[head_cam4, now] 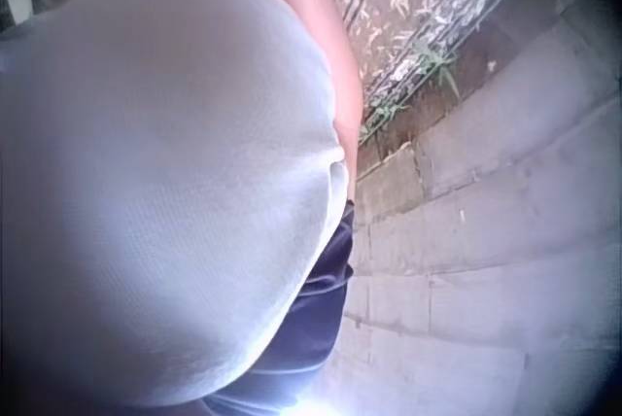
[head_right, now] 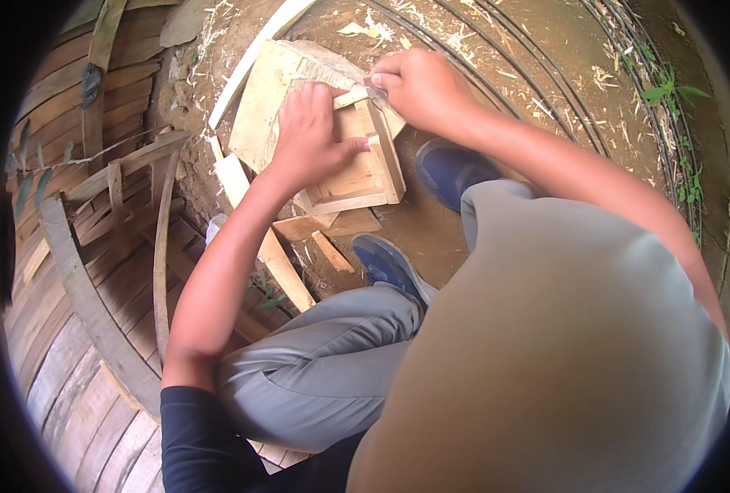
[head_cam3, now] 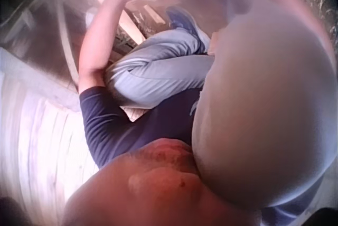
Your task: The person assembles a small wooden frame by hand, fitting four pieces together and adjusting the corners. The person then uses a small sanding block to smooth the edges and corners of the assembled frame.
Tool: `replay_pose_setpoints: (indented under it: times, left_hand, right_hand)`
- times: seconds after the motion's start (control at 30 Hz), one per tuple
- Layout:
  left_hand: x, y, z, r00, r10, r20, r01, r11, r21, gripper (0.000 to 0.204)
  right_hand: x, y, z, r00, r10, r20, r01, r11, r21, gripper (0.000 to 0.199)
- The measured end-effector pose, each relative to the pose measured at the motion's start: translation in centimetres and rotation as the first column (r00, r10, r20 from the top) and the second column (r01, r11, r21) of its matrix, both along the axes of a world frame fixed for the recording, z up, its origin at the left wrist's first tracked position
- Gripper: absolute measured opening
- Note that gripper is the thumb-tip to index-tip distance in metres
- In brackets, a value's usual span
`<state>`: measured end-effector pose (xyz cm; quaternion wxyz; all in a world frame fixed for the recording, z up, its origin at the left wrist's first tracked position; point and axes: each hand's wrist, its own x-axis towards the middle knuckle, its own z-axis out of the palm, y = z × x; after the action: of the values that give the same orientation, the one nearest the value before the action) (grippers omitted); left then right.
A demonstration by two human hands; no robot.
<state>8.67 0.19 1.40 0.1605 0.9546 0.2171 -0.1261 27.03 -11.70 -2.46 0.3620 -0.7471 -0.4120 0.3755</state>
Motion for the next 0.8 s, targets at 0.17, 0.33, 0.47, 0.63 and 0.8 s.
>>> replay_pose_setpoints:
  times: [0.17, 0.33, 0.47, 0.63, 0.8]
  left_hand:
    - [-0.1, -0.1, -0.2, 0.999, -0.006, 0.039, 0.007, 1.000, -0.015, 0.074]
    - [0.2, -0.4, 0.0, 0.999, -0.009, 0.043, 0.009, 1.000, -0.012, 0.075]
    - [0.3, -0.2, 0.5, 1.000, -0.014, -0.003, 0.014, 1.000, -0.022, 0.074]
    - [0.4, -1.1, 0.6, 0.998, -0.057, 0.015, 0.058, 0.998, -0.025, 0.073]
    - [0.3, -0.9, 0.7, 0.995, -0.055, 0.087, 0.060, 0.996, -0.065, 0.072]
  right_hand:
    - [-0.5, 1.1, 0.1, 0.999, -0.007, 0.049, 0.009, 0.999, -0.053, 0.021]
    - [-0.2, -0.5, 0.9, 0.994, -0.015, 0.111, 0.011, 0.999, 0.036, 0.021]
    - [-0.6, 1.3, -0.8, 1.000, 0.001, 0.024, 0.001, 0.998, -0.061, 0.020]
    - [-1.3, -1.3, -1.3, 0.993, -0.113, -0.034, 0.115, 0.991, 0.071, 0.021]
    - [0.2, 1.3, -2.3, 0.909, -0.296, -0.294, 0.297, 0.954, -0.042, 0.025]
